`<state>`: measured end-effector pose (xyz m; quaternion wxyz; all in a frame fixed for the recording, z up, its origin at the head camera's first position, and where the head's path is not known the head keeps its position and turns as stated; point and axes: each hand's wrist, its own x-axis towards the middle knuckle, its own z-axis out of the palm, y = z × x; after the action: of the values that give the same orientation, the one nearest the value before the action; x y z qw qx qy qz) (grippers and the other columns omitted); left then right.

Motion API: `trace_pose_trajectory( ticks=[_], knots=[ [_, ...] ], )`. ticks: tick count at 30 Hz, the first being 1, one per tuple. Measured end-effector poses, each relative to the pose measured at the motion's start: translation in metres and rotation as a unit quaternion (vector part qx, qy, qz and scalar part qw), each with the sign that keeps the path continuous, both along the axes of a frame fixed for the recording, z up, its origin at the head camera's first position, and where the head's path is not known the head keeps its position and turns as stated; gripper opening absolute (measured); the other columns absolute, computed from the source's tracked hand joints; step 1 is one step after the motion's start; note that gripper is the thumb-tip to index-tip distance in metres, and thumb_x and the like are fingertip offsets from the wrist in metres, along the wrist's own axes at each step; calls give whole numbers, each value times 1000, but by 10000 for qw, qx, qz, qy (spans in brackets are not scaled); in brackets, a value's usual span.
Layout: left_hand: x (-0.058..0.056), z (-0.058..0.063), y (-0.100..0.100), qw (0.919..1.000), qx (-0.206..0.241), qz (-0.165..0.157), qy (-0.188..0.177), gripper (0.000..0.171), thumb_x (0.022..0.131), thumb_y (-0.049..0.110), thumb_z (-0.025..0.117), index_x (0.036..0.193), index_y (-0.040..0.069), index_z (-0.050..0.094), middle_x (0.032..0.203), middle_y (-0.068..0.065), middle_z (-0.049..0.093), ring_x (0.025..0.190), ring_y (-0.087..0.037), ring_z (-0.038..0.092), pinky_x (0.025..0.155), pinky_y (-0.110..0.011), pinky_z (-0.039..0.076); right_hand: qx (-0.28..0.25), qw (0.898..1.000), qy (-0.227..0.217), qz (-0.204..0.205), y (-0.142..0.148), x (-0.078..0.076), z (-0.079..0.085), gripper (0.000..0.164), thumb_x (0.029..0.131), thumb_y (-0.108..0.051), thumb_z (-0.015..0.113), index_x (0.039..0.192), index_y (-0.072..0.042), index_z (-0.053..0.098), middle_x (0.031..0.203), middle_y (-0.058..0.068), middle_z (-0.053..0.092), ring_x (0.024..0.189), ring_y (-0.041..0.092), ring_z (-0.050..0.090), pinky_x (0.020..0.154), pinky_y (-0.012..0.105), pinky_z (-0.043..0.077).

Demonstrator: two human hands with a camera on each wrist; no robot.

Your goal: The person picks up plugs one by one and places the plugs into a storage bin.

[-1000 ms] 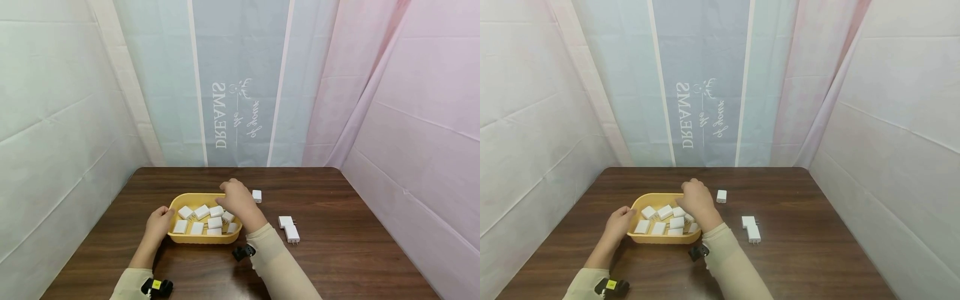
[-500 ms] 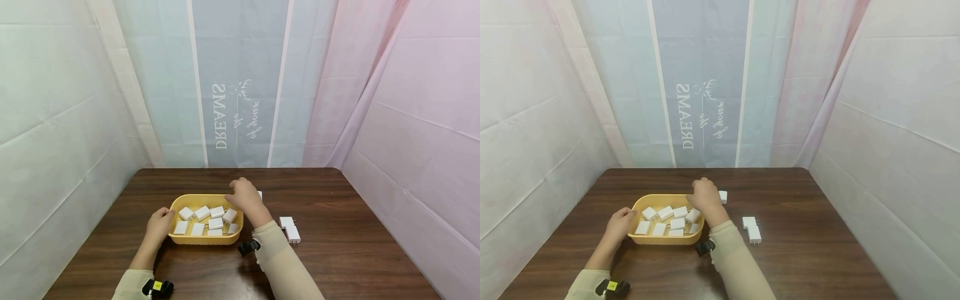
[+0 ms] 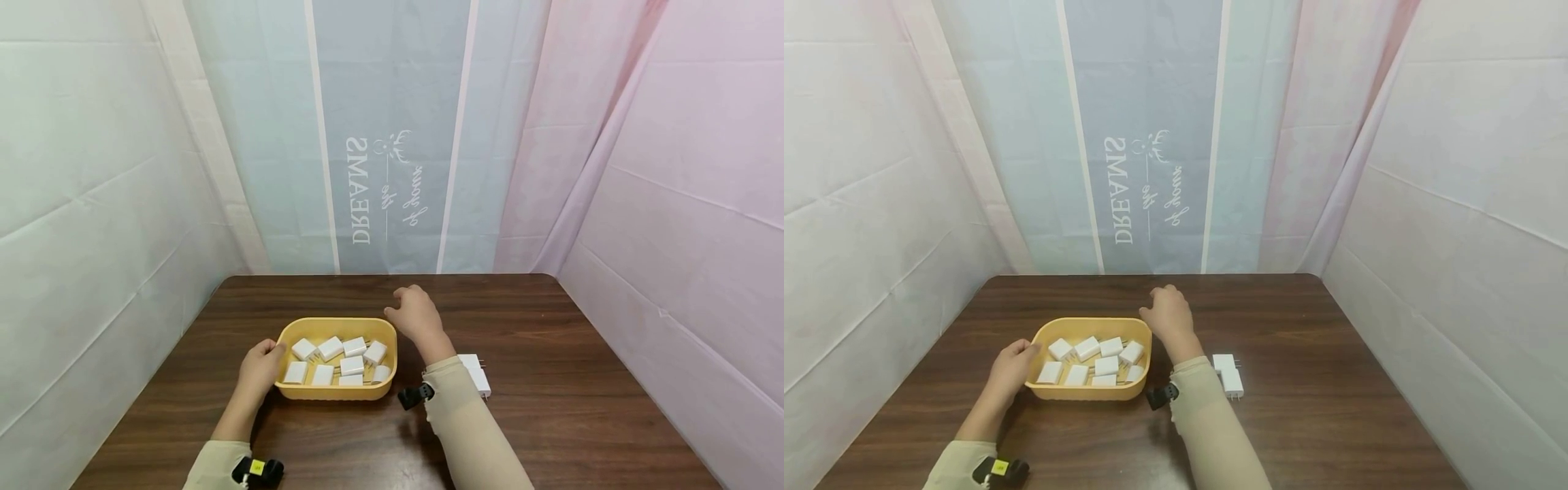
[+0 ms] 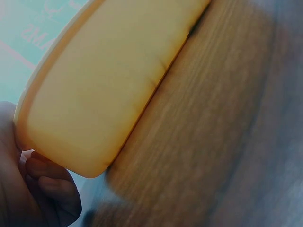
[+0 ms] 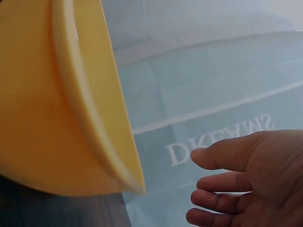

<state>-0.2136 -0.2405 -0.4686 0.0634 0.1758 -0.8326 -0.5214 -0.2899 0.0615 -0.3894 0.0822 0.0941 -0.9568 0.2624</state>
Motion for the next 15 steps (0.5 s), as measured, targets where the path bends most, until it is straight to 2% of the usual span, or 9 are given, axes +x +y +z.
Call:
trace_pose_trajectory(
  ticks=[15],
  knots=[
    [0,-1,-1,9998,176,24,-43,37,98,35,50,87,0,53,60,0,42,51,-16,42,43,-29,37,-125,9985,116,-511,13,-21,-25,49,87,-33,69,129,-10,59,130,13,53,118,33,53,94,47,48]
  ],
)
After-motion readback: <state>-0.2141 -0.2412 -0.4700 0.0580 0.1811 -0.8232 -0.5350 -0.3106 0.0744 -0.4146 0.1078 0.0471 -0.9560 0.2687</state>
